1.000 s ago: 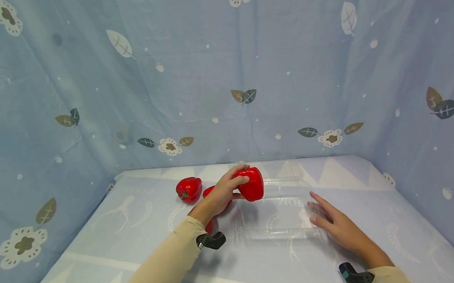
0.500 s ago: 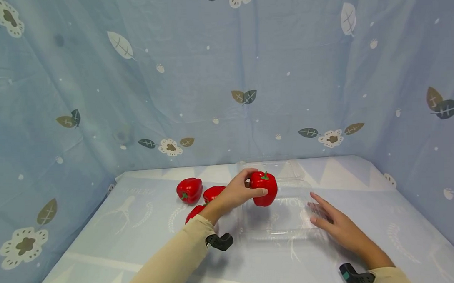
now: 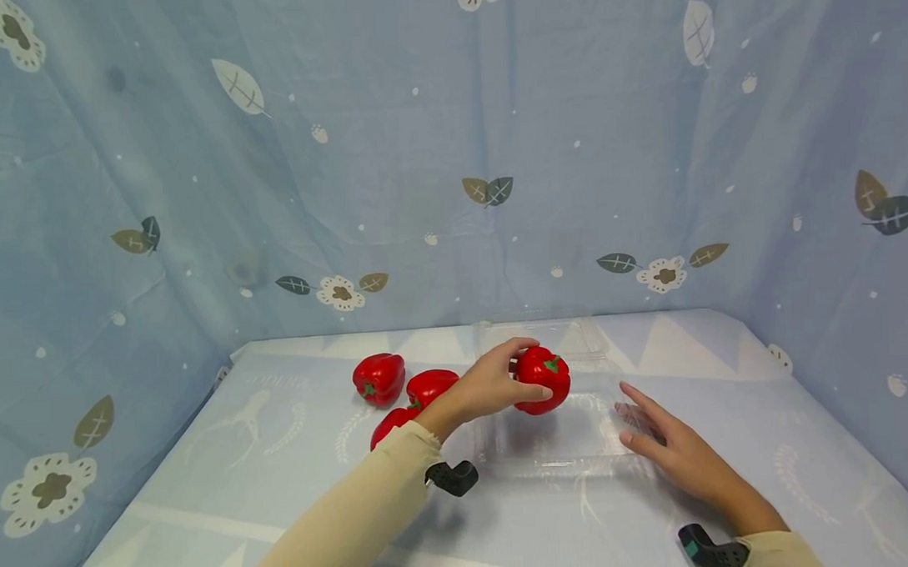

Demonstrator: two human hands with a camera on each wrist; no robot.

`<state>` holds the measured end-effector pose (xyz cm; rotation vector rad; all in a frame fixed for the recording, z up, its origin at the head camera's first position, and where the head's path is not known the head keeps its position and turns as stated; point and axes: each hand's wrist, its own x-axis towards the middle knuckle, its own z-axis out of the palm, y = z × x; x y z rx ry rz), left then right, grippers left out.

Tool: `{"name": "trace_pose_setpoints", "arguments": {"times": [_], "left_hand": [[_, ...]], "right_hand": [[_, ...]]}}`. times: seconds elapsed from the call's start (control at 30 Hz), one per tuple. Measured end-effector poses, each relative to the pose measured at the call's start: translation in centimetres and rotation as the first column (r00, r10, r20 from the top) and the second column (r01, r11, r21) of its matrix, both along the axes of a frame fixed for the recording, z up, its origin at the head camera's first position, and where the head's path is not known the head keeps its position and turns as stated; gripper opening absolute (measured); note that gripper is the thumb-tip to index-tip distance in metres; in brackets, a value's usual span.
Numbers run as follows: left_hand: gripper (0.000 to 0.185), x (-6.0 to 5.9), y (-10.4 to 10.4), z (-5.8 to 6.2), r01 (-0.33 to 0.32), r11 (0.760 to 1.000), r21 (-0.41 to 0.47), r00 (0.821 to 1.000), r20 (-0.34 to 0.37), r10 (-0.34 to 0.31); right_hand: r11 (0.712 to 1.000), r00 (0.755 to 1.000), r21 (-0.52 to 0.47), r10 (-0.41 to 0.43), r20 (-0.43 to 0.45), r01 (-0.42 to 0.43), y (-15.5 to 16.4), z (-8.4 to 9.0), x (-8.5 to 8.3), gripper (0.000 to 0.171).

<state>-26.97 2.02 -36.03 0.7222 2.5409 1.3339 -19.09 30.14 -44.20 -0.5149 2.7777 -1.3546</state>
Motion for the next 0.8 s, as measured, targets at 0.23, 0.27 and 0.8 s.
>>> {"name": "trace_pose_setpoints", "arguments": {"times": [0.23,0.27,0.8], "left_hand": [[0.074,0.3,1.2,0.1,0.01,0.972,-0.234,0.991,-0.127,-0.04],[0.074,0.3,1.3,0.1,0.002,0.968,-0.249,0.99,-0.138,-0.038],[0.067,0.5,3.0,-0.3,-0.087,0.93,-0.357,0.978,-0.206,0.012]], "right_hand": [[1.0,1.0,0.02,-0.006,-0.004,0.006,0.1,0.0,0.1,0.066],[1.0,1.0,0.017,-0.002,-0.009,0.002,0.1,0.0,0.1,0.065],[0.999,1.0,0.036,0.001,-0.001,-0.001,-0.1,-0.3,-0.5,0.071]]}}
